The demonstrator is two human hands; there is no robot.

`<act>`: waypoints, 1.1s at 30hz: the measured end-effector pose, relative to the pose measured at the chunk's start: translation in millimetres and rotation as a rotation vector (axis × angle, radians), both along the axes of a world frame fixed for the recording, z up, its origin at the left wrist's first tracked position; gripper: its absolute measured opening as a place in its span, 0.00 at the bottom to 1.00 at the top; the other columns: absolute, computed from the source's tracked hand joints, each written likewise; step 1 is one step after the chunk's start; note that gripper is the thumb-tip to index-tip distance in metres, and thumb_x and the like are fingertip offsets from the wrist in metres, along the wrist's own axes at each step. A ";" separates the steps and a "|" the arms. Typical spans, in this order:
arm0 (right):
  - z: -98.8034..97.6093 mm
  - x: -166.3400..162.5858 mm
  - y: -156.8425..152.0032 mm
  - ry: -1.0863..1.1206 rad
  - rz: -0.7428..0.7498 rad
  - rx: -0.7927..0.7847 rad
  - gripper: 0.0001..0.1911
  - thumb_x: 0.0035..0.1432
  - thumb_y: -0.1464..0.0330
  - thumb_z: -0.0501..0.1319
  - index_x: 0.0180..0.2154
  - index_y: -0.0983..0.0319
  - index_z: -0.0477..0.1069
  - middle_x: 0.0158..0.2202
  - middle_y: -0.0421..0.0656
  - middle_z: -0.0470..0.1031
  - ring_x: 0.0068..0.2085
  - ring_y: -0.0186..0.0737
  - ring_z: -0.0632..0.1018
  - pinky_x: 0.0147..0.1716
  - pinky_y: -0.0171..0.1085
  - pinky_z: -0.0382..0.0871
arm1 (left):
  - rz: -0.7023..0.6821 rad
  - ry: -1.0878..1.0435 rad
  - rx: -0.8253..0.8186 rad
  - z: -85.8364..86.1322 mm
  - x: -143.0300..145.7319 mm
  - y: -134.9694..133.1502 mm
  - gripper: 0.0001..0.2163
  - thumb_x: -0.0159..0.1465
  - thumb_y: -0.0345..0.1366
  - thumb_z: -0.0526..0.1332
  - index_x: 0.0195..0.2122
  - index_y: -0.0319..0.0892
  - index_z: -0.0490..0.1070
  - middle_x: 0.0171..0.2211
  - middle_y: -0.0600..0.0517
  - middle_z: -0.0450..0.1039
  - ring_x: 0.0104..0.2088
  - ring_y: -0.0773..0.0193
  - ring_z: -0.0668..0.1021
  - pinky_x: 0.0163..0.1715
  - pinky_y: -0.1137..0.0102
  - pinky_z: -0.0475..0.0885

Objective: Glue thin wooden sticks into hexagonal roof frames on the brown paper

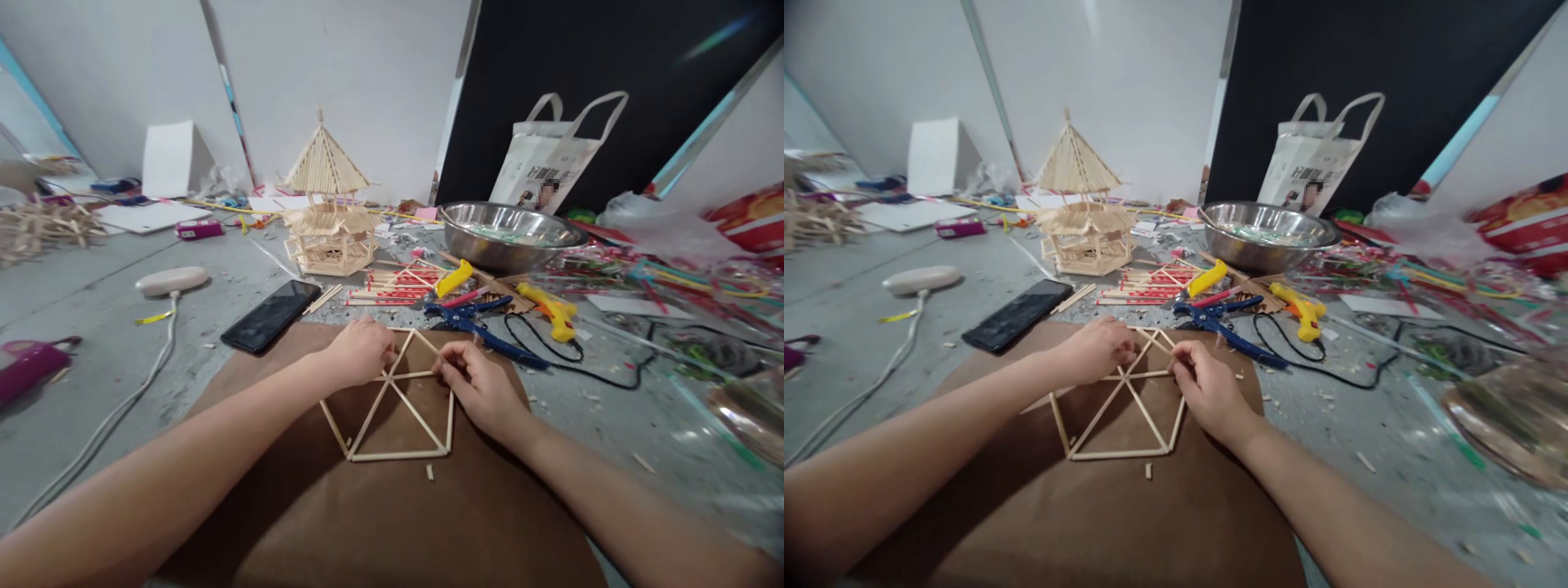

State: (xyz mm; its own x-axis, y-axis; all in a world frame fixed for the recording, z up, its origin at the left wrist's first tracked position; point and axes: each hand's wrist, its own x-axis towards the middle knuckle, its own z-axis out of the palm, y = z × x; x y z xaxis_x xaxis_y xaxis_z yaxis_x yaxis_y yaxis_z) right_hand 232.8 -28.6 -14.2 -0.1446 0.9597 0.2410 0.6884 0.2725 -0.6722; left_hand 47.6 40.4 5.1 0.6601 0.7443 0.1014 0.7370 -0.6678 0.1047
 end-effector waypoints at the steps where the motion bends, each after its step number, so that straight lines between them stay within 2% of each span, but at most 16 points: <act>1: 0.1 0.6 -0.9 0.005 0.004 0.011 0.08 0.54 0.66 0.49 0.37 0.60 0.59 0.33 0.43 0.72 0.33 0.37 0.73 0.34 0.37 0.64 | 0.015 -0.015 0.009 0.1 -1.2 1.1 0.07 0.55 0.34 0.51 0.26 0.41 0.68 0.28 0.51 0.70 0.33 0.62 0.69 0.35 0.69 0.64; 4: 1.4 2.5 -3.8 -0.036 -0.022 0.053 0.11 0.54 0.65 0.48 0.41 0.60 0.59 0.33 0.44 0.73 0.34 0.38 0.73 0.33 0.36 0.64 | 0.103 -0.073 0.079 1.6 -8.7 5.7 0.08 0.56 0.33 0.49 0.29 0.40 0.67 0.30 0.50 0.70 0.34 0.62 0.69 0.37 0.68 0.63; 8: 6.4 1.4 -9.1 -0.215 -0.018 0.062 0.15 0.54 0.65 0.47 0.44 0.61 0.60 0.26 0.42 0.74 0.28 0.38 0.74 0.28 0.35 0.63 | 0.218 -0.155 0.153 8.4 -19.4 9.2 0.09 0.55 0.32 0.49 0.35 0.40 0.65 0.35 0.49 0.68 0.37 0.61 0.69 0.37 0.68 0.63; 12: 10.2 -4.6 -18.4 -0.396 0.144 0.063 0.18 0.54 0.67 0.47 0.47 0.61 0.60 0.25 0.40 0.74 0.25 0.36 0.73 0.24 0.32 0.62 | 0.117 -0.075 -0.033 18.2 -25.3 -2.2 0.10 0.57 0.35 0.47 0.34 0.43 0.67 0.30 0.52 0.70 0.30 0.64 0.71 0.31 0.70 0.64; 15: 11.2 -9.1 -25.5 -0.462 0.239 0.069 0.20 0.54 0.70 0.46 0.49 0.63 0.59 0.26 0.41 0.74 0.25 0.34 0.73 0.24 0.31 0.62 | 0.054 0.009 -0.093 18.1 -30.1 -18.7 0.11 0.57 0.38 0.49 0.34 0.43 0.68 0.32 0.51 0.69 0.33 0.63 0.71 0.33 0.70 0.64; 20: 10.8 -12.2 -28.8 -0.463 0.278 0.049 0.20 0.54 0.70 0.45 0.49 0.65 0.59 0.28 0.43 0.75 0.26 0.35 0.74 0.24 0.32 0.63 | -0.011 0.023 -0.038 4.2 -36.1 -34.7 0.13 0.57 0.39 0.51 0.41 0.43 0.64 0.38 0.48 0.66 0.41 0.60 0.68 0.41 0.66 0.63; 27: 4.8 -7.1 -23.7 -0.406 0.216 0.055 0.19 0.55 0.68 0.47 0.49 0.62 0.60 0.32 0.42 0.75 0.30 0.36 0.75 0.29 0.33 0.65 | 0.016 0.056 0.039 -2.4 -31.0 -22.0 0.14 0.59 0.39 0.49 0.46 0.44 0.61 0.40 0.48 0.65 0.41 0.59 0.68 0.40 0.64 0.63; 33: 7.3 -4.5 -18.2 -0.300 0.092 -0.006 0.16 0.55 0.67 0.48 0.46 0.57 0.61 0.25 0.36 0.75 0.26 0.33 0.74 0.25 0.31 0.63 | 0.076 0.079 0.062 -3.5 -26.6 -21.6 0.14 0.60 0.41 0.45 0.40 0.42 0.65 0.34 0.48 0.67 0.37 0.58 0.69 0.36 0.64 0.65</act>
State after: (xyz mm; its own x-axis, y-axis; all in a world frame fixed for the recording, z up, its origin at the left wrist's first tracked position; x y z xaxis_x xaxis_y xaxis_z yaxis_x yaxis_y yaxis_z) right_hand 228.3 -46.8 -6.9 -0.2950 0.9404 0.1692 0.8287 0.3400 -0.4446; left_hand 21.0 18.8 1.6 0.6094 0.7866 0.0990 0.7902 -0.6128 0.0049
